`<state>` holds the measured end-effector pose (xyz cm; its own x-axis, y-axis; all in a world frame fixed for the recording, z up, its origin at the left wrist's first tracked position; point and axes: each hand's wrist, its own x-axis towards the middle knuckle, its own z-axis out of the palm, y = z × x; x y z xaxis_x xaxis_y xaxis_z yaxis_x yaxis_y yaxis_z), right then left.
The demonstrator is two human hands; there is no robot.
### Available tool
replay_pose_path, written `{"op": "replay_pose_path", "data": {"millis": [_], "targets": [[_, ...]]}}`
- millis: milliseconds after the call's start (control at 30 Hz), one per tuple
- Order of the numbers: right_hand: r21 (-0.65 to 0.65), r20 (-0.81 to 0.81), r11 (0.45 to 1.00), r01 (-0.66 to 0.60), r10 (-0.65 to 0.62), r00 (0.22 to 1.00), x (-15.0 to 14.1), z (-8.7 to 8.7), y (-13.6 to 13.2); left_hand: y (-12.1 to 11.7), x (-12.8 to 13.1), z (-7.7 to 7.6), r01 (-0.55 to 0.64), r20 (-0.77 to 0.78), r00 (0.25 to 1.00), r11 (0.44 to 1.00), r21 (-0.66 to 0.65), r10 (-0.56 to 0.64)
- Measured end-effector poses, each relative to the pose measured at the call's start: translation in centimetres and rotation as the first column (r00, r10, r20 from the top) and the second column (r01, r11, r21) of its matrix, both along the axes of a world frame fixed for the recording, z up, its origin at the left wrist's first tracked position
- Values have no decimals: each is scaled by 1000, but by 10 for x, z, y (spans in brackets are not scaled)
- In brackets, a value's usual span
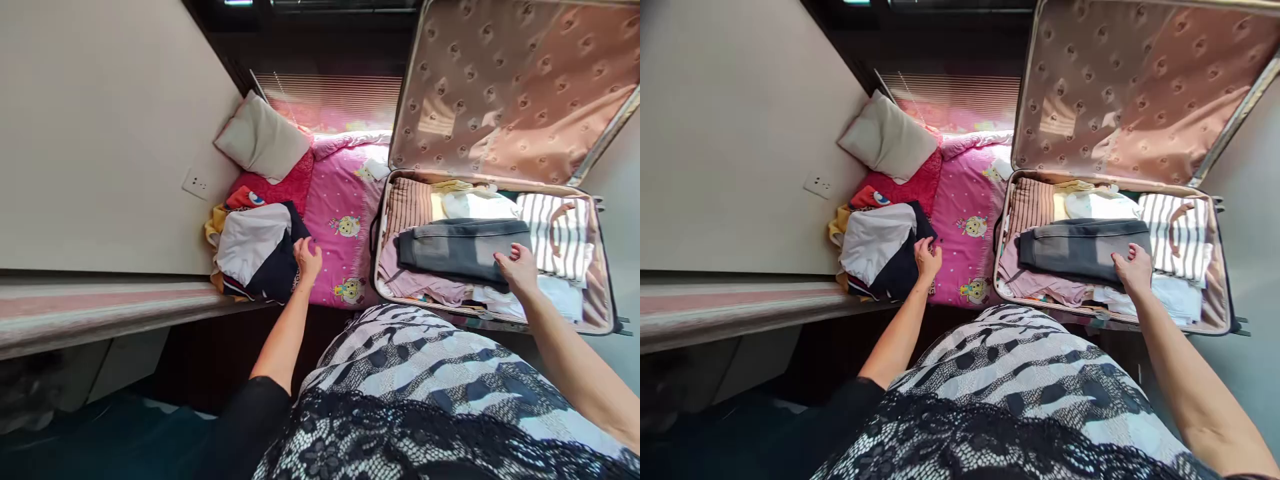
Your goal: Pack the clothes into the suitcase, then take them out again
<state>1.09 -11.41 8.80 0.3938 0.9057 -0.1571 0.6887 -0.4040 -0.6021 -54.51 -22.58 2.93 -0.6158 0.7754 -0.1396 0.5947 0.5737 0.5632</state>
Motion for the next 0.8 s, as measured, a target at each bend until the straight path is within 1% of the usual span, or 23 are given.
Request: {"op": "replay_pose_path", "data": {"millis": [33, 100, 167, 233, 300, 367, 467, 533, 600, 633, 667, 700, 733, 800], "targets": [[-15, 61, 999, 46, -45, 997, 12, -1, 5, 2, 24, 7, 61, 14, 998, 996, 60, -62], [-72, 107, 986, 152, -144, 984, 30, -1, 14, 6, 71, 21, 166, 30, 984, 970, 179, -174], [-121, 133, 975, 186, -170, 976, 41, 0, 18, 9, 113, 31, 251, 43, 962, 932, 261, -271], [-142, 150, 972, 185, -164, 975, 49, 0, 20, 13, 149, 38, 323, 64, 932, 899, 296, -356], [-156, 175, 975, 161, -134, 975, 57, -2, 22, 18, 178, 40, 393, 90, 895, 869, 301, -436], [-202, 187, 973, 114, -76, 979, 63, -3, 26, 22, 201, 39, 464, 101, 853, 832, 303, -513], [-283, 124, 959, -17, 54, 991, 68, -2, 32, 26, 229, 33, 577, 83, 776, 756, 307, -626], [-243, 52, 962, -123, 140, 989, 67, 4, 34, 29, 243, 29, 638, 63, 725, 704, 311, -685], [-101, -17, 969, -225, 224, 974, 64, 16, 32, 34, 254, 27, 678, 46, 687, 663, 317, -725], [-8, -46, 960, -279, 278, 959, 61, 26, 29, 38, 258, 27, 692, 38, 673, 647, 319, -739], [84, -71, 936, -341, 347, 935, 57, 37, 25, 42, 260, 28, 703, 30, 662, 634, 322, -749], [170, -91, 897, -409, 427, 899, 53, 52, 20, 48, 260, 31, 711, 23, 652, 622, 327, -758], [249, -101, 842, -478, 514, 852, 48, 69, 14, 55, 259, 35, 716, 16, 646, 613, 335, -763], [378, -89, 698, -609, 682, 726, 35, 111, 0, 71, 254, 48, 711, 3, 645, 602, 363, -764]]}}
